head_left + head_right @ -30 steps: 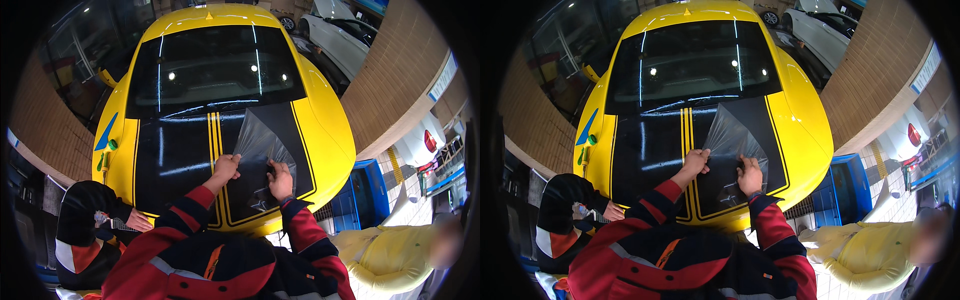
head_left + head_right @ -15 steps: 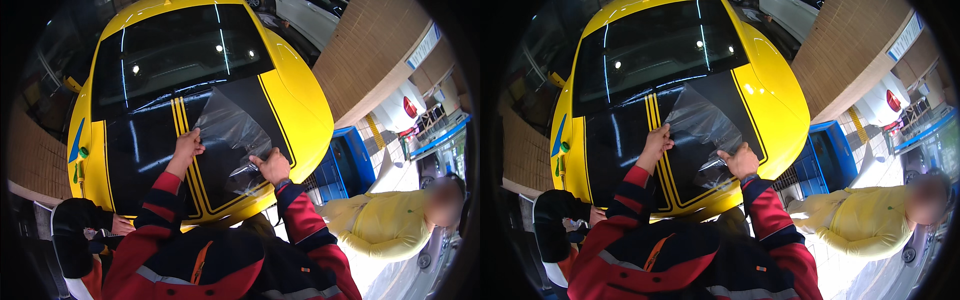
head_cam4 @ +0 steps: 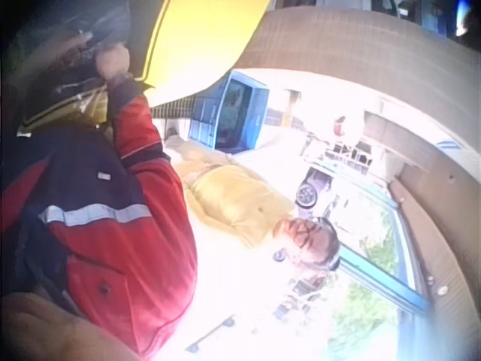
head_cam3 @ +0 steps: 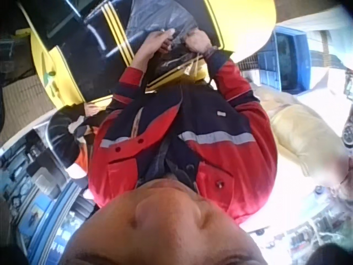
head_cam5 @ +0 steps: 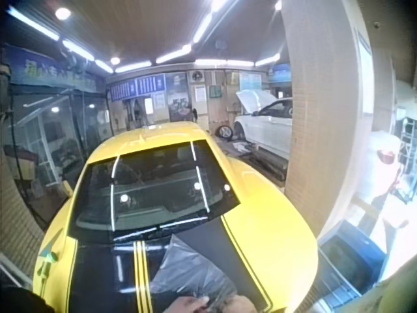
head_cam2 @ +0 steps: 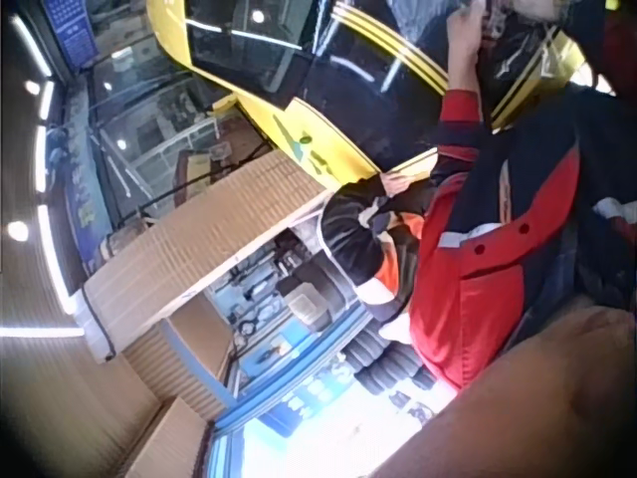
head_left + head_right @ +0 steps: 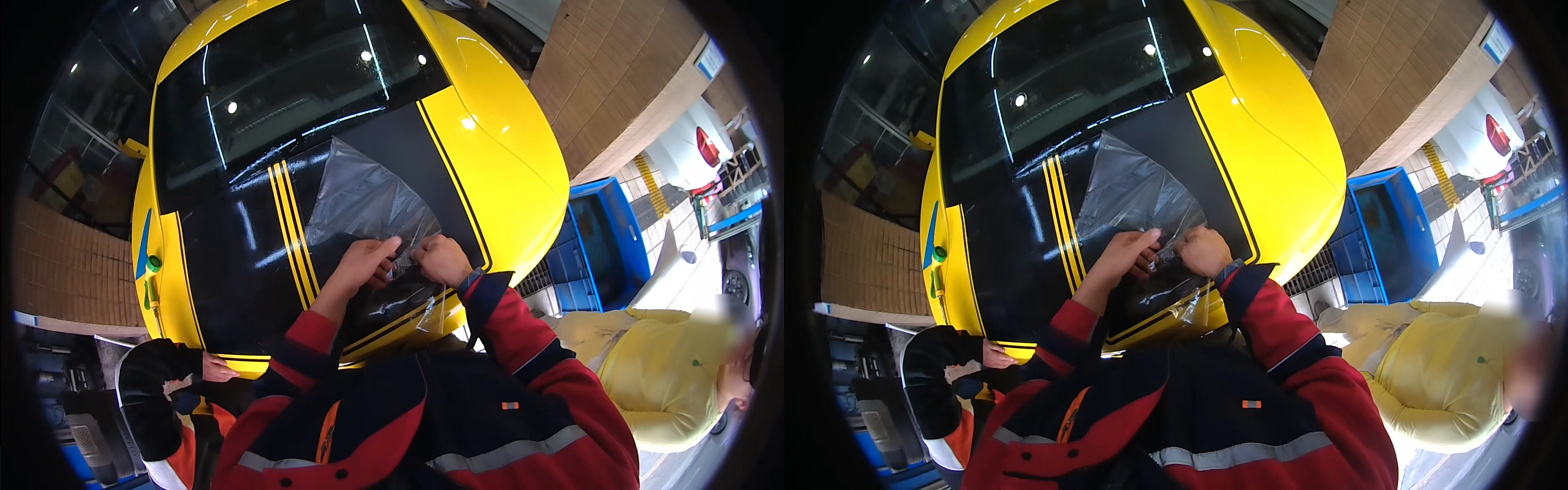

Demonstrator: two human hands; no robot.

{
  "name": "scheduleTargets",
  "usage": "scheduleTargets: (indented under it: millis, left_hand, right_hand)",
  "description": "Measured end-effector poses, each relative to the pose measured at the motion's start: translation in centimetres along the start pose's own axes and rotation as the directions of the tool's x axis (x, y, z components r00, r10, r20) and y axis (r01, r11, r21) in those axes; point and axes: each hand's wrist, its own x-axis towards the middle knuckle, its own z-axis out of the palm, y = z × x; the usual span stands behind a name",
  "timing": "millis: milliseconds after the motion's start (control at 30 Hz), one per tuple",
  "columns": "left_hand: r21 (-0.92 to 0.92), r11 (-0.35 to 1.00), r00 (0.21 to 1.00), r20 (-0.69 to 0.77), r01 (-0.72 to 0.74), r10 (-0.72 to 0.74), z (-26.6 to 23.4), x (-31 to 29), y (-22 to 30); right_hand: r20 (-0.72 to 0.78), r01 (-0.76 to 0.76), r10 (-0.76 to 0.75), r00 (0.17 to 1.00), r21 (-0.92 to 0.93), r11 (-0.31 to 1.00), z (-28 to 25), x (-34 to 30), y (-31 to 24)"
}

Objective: The person applies a black vinyl stripe with yellow edges to the hood of a yellow car. They peel the backing, align the stripe along the center, and use a blue squeegee to smooth it down, removing air bubbles and ensuring adhesion.

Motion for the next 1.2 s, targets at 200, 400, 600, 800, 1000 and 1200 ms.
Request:
scheduleTargets:
  millis: [200, 400, 600, 800, 1000, 1200]
  left_hand:
    - [0.158, 0.987, 1.000, 0.029, -0.009, 0.005, 2.2, 3.2, 1.4]
    - [0.101, 0.980, 0.974, -0.134, -0.171, 0.184, 1.7, 3.7, -0.8]
    - [0.230, 0.956, 0.965, -0.147, -0.181, 0.218, 0.0, 2.9, -2.3]
    - [0.037, 0.986, 0.973, -0.163, -0.161, 0.165, -0.4, 1.4, -2.7]
    - [0.062, 0.986, 0.974, -0.160, -0.155, 0.163, -1.4, 0.2, -2.5]
    - [0.094, 0.983, 0.967, -0.184, -0.161, 0.176, -2.6, -0.3, -3.6]
  right_hand:
    - [0.152, -0.417, 0.423, 0.893, 0.631, 0.654, -1.1, 1.0, -2.9]
    - [0.076, -0.351, 0.399, 0.914, 0.641, 0.683, -2.0, 1.3, -5.1]
    - [0.092, -0.380, 0.410, 0.908, 0.598, 0.706, -2.0, 2.1, -6.9]
    - [0.101, -0.370, 0.387, 0.917, 0.579, 0.726, -1.9, 2.4, -8.1]
    - [0.120, -0.383, 0.385, 0.915, 0.558, 0.736, -2.2, 2.9, -9.4]
    - [0.127, -0.345, 0.335, 0.933, 0.575, 0.742, -1.7, 3.5, -10.2]
